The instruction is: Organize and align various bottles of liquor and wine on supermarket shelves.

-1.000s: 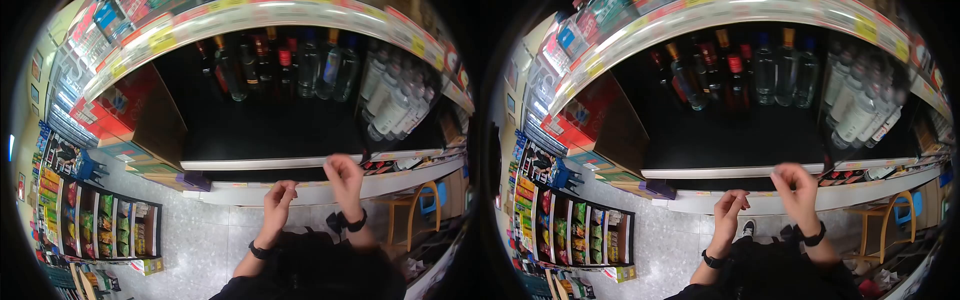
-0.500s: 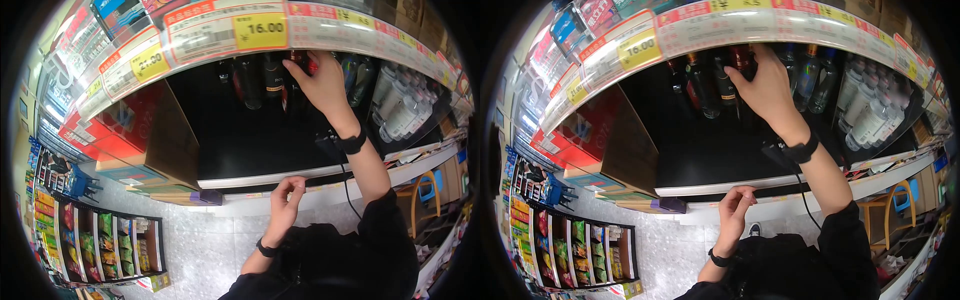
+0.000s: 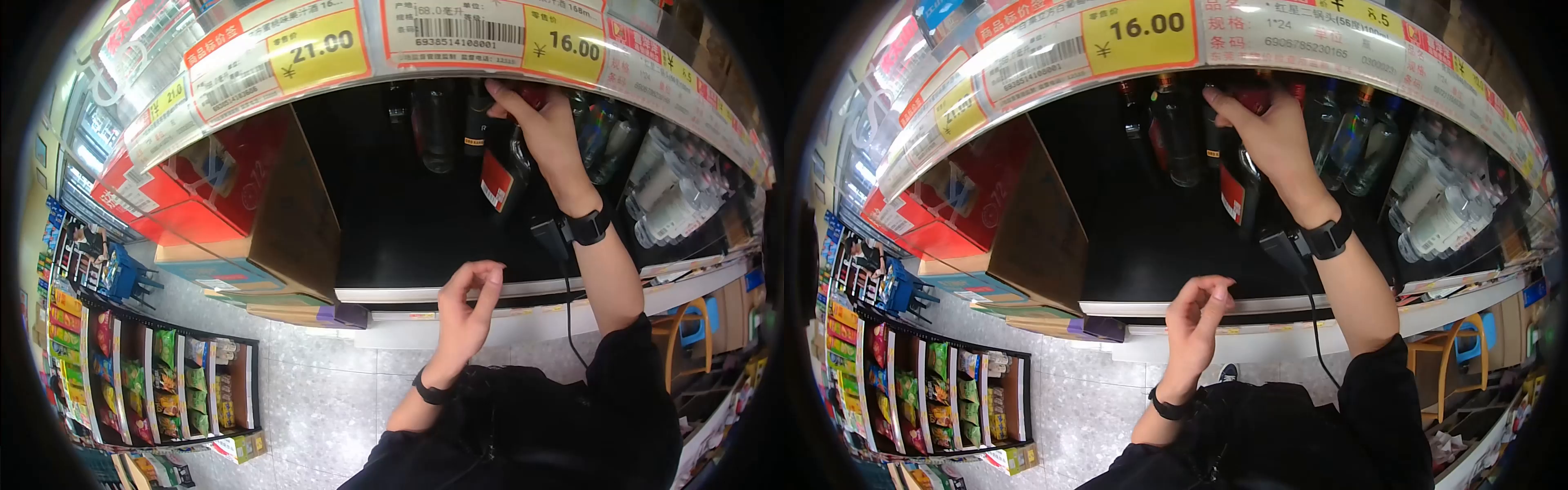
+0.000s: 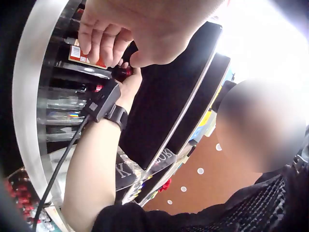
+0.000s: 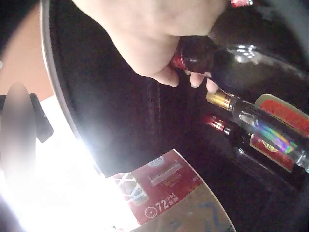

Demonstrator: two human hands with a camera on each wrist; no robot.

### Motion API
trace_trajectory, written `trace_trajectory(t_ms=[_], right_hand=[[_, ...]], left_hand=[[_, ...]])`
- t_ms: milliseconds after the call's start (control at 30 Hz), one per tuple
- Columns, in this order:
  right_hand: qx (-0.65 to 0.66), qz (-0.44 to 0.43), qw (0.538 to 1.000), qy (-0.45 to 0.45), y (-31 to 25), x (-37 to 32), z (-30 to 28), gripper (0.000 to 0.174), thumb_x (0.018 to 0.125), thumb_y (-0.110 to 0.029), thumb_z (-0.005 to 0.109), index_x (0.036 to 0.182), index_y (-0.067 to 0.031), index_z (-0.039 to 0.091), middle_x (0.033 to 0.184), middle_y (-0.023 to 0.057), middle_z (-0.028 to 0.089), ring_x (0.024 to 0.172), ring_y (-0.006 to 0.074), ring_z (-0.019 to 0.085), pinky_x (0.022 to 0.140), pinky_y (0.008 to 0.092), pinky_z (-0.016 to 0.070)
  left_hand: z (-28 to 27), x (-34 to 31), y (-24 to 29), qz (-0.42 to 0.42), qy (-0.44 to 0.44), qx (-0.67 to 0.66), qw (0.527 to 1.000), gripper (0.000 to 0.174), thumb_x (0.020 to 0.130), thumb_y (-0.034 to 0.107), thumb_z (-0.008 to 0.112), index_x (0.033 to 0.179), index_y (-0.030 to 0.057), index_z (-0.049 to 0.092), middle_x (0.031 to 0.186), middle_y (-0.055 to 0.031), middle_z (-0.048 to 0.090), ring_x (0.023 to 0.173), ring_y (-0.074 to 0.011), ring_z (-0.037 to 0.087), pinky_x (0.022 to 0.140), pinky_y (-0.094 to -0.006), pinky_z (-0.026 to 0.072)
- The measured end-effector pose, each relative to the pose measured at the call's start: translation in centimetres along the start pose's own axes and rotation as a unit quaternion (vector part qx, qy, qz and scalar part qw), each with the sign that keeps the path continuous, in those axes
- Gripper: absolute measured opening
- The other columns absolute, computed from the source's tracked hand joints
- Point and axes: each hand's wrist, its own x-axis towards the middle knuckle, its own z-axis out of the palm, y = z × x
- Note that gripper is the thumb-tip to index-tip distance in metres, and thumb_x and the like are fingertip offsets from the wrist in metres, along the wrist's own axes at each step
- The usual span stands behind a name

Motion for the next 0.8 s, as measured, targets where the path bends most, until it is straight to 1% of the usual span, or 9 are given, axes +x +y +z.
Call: trace_trajectory(t_ms=[133,233,300,333,400,467,600,733,800], right_hand=[[-0.100,-0.001,0.992,-0.077,-1.1,-1.4,-1.1,0.025,0.087,-0.022,0.080,0.091,-0.0013,0.065,0.071,0.0020,0.068,0.073,0.0088,0.067,0.066,0.0248,0.0508],[-0.027,0.028,0.993,-0.109,-1.5,-2.1,-1.8,0.022,0.089,-0.018,0.078,0.086,-0.0016,0.063,0.073,0.0017,0.068,0.070,0.0089,0.066,0.065,0.0256,0.0498],[0.049,0.041,0.994,-0.093,-2.1,-3.4,-1.8,0.017,0.089,-0.010,0.077,0.087,-0.0024,0.061,0.073,0.0006,0.065,0.069,0.0091,0.064,0.063,0.0265,0.0487],[0.067,0.048,0.994,-0.076,-2.6,-3.9,-2.1,0.017,0.088,-0.007,0.076,0.086,-0.0027,0.060,0.073,-0.0001,0.063,0.070,0.0093,0.064,0.063,0.0263,0.0490],[0.075,0.037,0.995,-0.046,-3.4,-5.4,-3.2,0.020,0.087,0.000,0.074,0.085,-0.0034,0.055,0.072,-0.0006,0.058,0.071,0.0103,0.065,0.064,0.0251,0.0505],[0.116,-0.028,0.993,-0.015,-4.6,-7.6,-4.0,0.018,0.090,0.004,0.068,0.085,-0.0040,0.052,0.073,0.0032,0.059,0.069,0.0143,0.065,0.074,0.0350,0.0550],[0.140,-0.133,0.981,-0.031,-6.0,-11.0,-6.9,0.019,0.092,0.006,0.061,0.094,-0.0069,0.047,0.074,0.0064,0.057,0.069,0.0197,0.063,0.087,0.0505,0.0524],[0.176,-0.100,0.979,0.002,-9.7,-14.1,-10.5,0.019,0.093,0.000,0.061,0.091,-0.0092,0.044,0.072,0.0075,0.056,0.068,0.0235,0.062,0.088,0.0518,0.0501],[0.171,-0.102,0.980,0.015,-11.0,-16.0,-12.7,0.020,0.091,0.000,0.062,0.090,-0.0098,0.044,0.072,0.0067,0.056,0.068,0.0235,0.063,0.088,0.0520,0.0500]], left_hand=[[0.0,2.0,1.3,0.038,0.031,0.072,0.996,0.023,0.100,0.016,0.064,0.114,-0.0018,0.066,0.110,-0.0070,0.063,0.099,-0.0136,0.061,0.086,-0.0280,0.0491],[-0.1,2.9,0.6,0.046,0.022,0.123,0.991,0.033,0.100,0.019,0.065,0.126,-0.0015,0.061,0.124,-0.0115,0.060,0.111,-0.0176,0.061,0.094,-0.0308,0.0494],[0.3,3.3,0.1,-0.036,0.055,0.033,0.997,0.045,0.098,0.025,0.066,0.133,-0.0010,0.057,0.129,-0.0165,0.057,0.122,-0.0277,0.056,0.102,-0.0380,0.0472],[0.2,3.5,0.2,-0.058,0.034,0.034,0.997,0.055,0.101,0.033,0.061,0.143,0.0004,0.048,0.140,-0.0193,0.051,0.135,-0.0320,0.048,0.112,-0.0406,0.0394],[0.3,3.5,0.6,-0.081,0.034,0.015,0.996,0.057,0.102,0.035,0.059,0.146,0.0010,0.045,0.145,-0.0204,0.048,0.139,-0.0329,0.045,0.114,-0.0413,0.0368],[0.4,3.6,0.7,-0.112,0.030,-0.006,0.993,0.062,0.105,0.041,0.053,0.151,0.0016,0.039,0.155,-0.0228,0.040,0.146,-0.0345,0.037,0.118,-0.0422,0.0303],[1.8,3.3,1.5,-0.105,0.011,-0.044,0.993,0.063,0.106,0.043,0.048,0.152,0.0013,0.036,0.148,-0.0210,0.045,0.138,-0.0288,0.045,0.114,-0.0400,0.0364],[4.2,1.7,1.7,-0.119,-0.030,-0.099,0.987,0.062,0.107,0.040,0.046,0.155,0.0044,0.029,0.133,-0.0125,0.055,0.127,-0.0204,0.051,0.109,-0.0336,0.0377],[5.8,0.2,1.9,-0.118,-0.056,-0.101,0.986,0.061,0.107,0.039,0.046,0.155,0.0049,0.029,0.134,-0.0125,0.055,0.128,-0.0213,0.052,0.109,-0.0344,0.0385]])
